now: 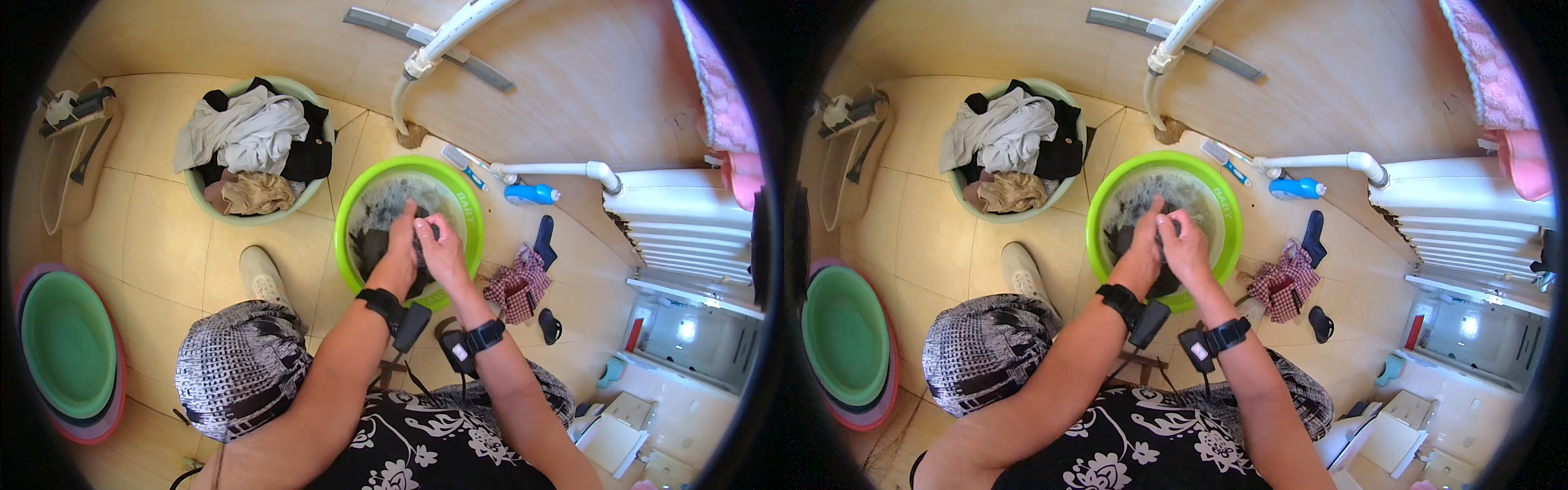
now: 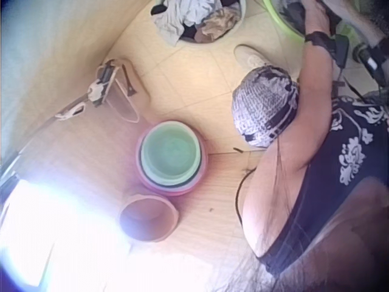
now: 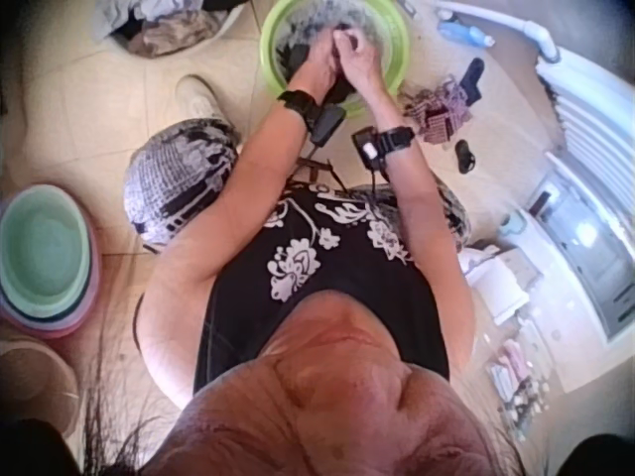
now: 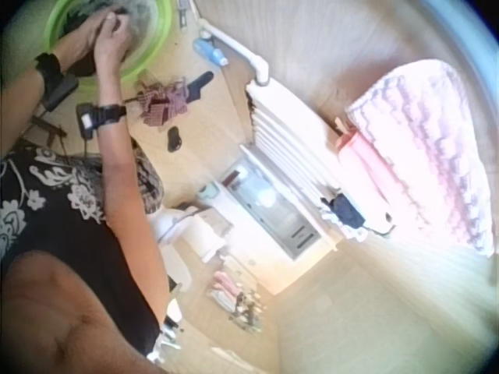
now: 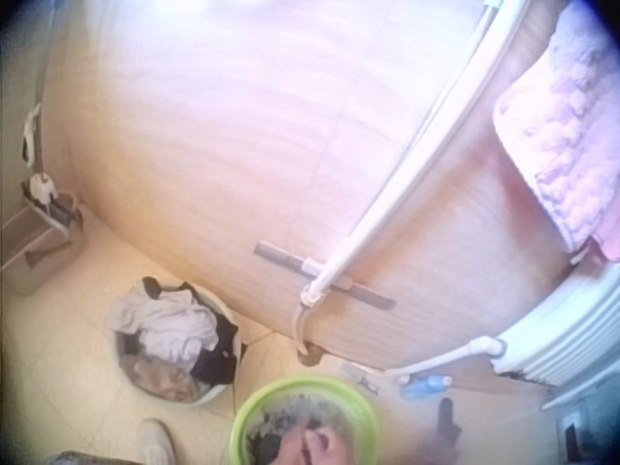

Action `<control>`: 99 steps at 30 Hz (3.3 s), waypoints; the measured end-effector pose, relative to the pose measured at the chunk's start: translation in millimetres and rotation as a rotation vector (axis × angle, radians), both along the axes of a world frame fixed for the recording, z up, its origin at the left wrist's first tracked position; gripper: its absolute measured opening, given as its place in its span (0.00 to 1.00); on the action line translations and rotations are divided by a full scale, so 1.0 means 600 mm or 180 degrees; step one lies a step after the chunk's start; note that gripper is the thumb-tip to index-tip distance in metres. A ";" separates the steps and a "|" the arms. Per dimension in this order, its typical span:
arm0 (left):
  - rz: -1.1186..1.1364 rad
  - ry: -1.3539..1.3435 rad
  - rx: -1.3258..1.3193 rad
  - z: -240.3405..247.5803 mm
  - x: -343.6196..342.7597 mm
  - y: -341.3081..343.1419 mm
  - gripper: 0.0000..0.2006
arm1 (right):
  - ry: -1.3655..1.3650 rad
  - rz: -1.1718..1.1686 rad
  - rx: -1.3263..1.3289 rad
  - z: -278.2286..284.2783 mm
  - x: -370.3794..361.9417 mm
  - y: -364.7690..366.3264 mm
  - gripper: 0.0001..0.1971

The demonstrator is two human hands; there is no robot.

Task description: The person washes clothes by hand in a basin of soapy water, scrubbing a white garment and then a black garment.

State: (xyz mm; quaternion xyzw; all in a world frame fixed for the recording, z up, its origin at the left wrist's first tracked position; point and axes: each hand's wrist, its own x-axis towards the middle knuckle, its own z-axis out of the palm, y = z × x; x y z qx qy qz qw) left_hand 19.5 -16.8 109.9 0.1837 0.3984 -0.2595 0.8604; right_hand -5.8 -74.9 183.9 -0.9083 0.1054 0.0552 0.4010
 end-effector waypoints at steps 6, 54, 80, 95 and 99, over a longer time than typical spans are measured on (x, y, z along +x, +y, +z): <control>-0.0645 -0.0730 0.1288 -0.041 -0.006 -0.040 0.16 | 0.0065 -0.0640 -0.0394 -0.073 0.078 -0.062 0.17; 0.0423 -0.0212 -0.0292 0.014 0.014 -0.043 0.21 | -0.0070 -0.0098 -0.0493 -0.005 0.074 -0.029 0.13; -0.0475 -0.0580 -0.0641 0.008 0.001 -0.009 0.25 | 0.0542 0.0582 -0.2556 0.000 0.100 -0.041 0.10; 0.0108 -0.0086 -0.0243 0.072 0.044 0.027 0.22 | 0.1068 0.1049 -0.1242 0.015 0.177 -0.025 0.18; 0.0109 -0.0029 -0.0176 -0.023 0.037 0.036 0.21 | 0.1289 0.0817 -0.0610 -0.049 0.150 -0.107 0.26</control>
